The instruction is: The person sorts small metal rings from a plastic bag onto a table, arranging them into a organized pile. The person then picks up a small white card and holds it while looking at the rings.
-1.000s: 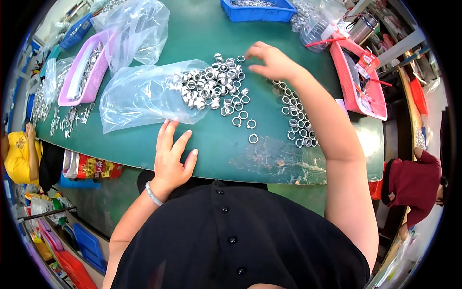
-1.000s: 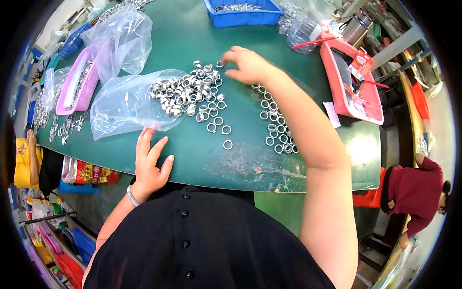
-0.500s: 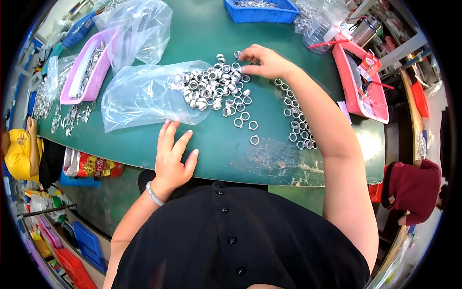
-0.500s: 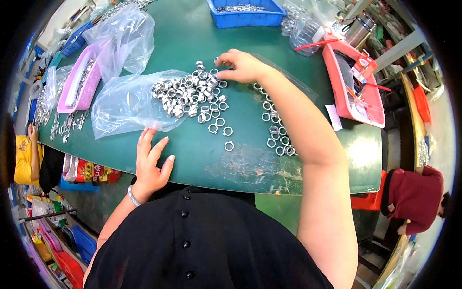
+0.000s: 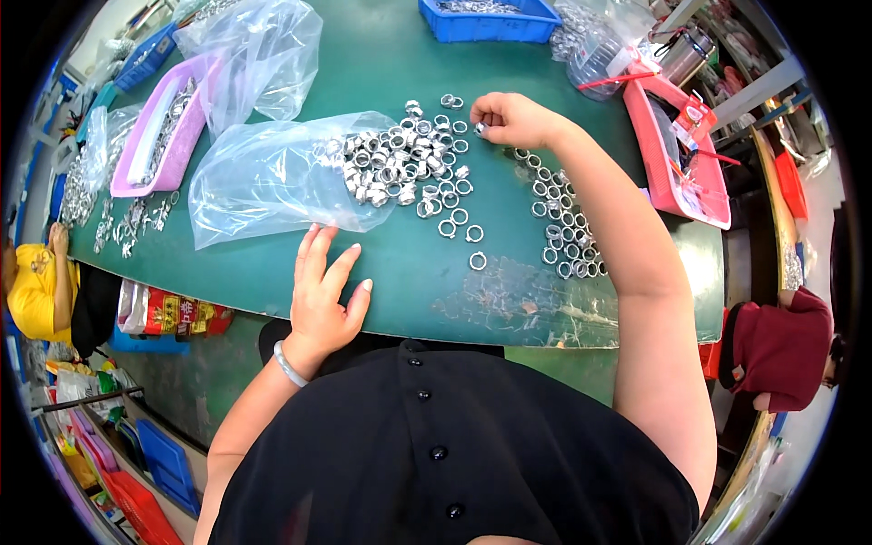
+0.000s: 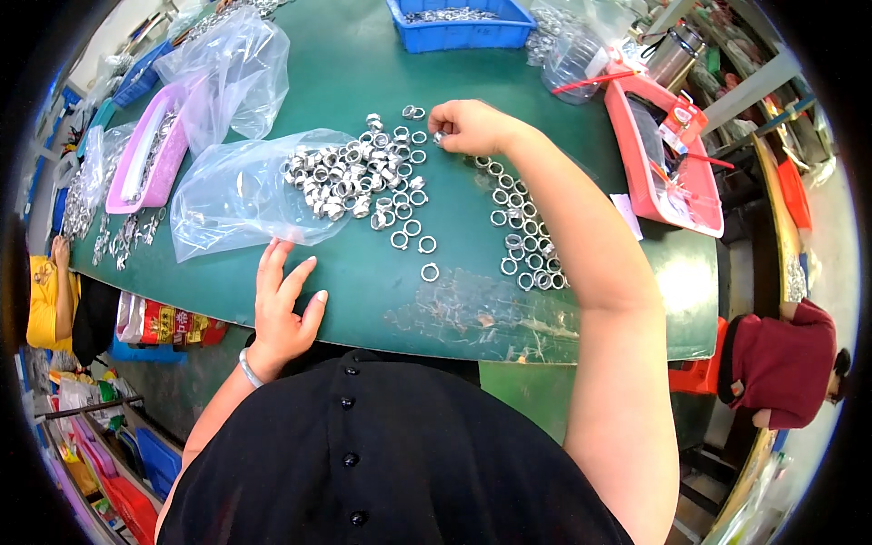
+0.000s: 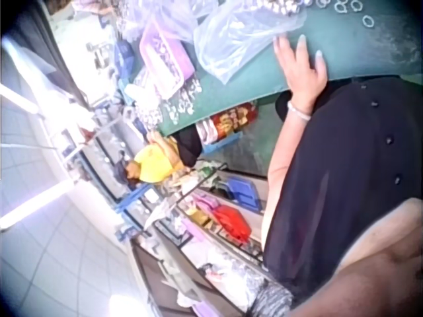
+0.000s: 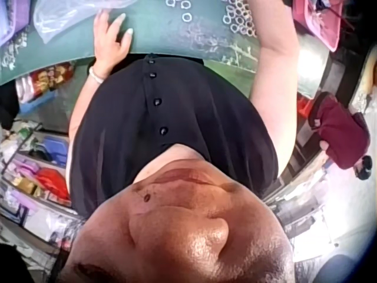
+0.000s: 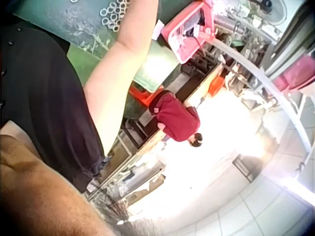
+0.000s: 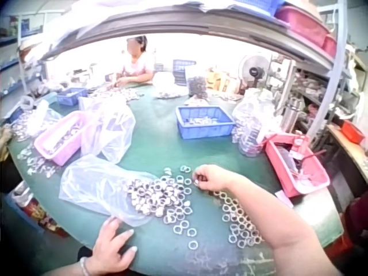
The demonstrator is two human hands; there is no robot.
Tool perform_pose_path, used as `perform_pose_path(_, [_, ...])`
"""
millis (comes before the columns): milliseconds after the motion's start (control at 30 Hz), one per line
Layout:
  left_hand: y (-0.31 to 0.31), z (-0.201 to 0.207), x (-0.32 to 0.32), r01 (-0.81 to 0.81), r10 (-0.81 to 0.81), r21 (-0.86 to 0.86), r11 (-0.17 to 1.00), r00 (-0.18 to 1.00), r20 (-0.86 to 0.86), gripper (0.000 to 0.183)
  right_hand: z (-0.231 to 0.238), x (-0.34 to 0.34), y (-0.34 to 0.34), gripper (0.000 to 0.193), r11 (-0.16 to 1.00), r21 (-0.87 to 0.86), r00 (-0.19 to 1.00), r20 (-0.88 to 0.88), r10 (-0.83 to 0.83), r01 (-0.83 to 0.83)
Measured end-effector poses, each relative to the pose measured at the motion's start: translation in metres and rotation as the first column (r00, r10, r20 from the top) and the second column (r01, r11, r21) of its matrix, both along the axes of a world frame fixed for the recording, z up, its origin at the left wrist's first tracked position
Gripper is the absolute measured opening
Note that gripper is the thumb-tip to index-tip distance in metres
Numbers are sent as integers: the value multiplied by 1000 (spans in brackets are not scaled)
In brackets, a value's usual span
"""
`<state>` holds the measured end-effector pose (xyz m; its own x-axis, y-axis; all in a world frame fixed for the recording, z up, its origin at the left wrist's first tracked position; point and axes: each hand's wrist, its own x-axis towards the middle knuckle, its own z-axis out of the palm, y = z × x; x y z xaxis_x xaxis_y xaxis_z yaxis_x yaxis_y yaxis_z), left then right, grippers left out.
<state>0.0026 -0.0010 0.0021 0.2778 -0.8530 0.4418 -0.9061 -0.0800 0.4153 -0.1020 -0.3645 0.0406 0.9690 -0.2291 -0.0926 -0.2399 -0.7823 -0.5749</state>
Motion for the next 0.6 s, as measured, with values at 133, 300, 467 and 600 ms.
perform_pose_path(133, [0, -1, 0, -5, 5, -6, 1000, 1000, 10, 39, 4, -3, 6, 22, 939, -307, 986, -109, 126, -154])
perform_pose_path(300, [2, -2, 1, -15, 15, -8, 1000, 1000, 12, 39, 39, 3, 8, 19, 946, -263, 872, -488, 38, -189])
perform_pose_path(467, [-3, 0, 0, 15, -15, -5, 1000, 1000, 9, 38, -8, 27, -4, 17, 903, -426, 913, 350, 211, -46])
perform_pose_path(600, [-3, 1, 1, 14, -14, -4, 1000, 1000, -8, 37, -5, 30, -5, 27, 906, -402, 990, -15, 137, -132])
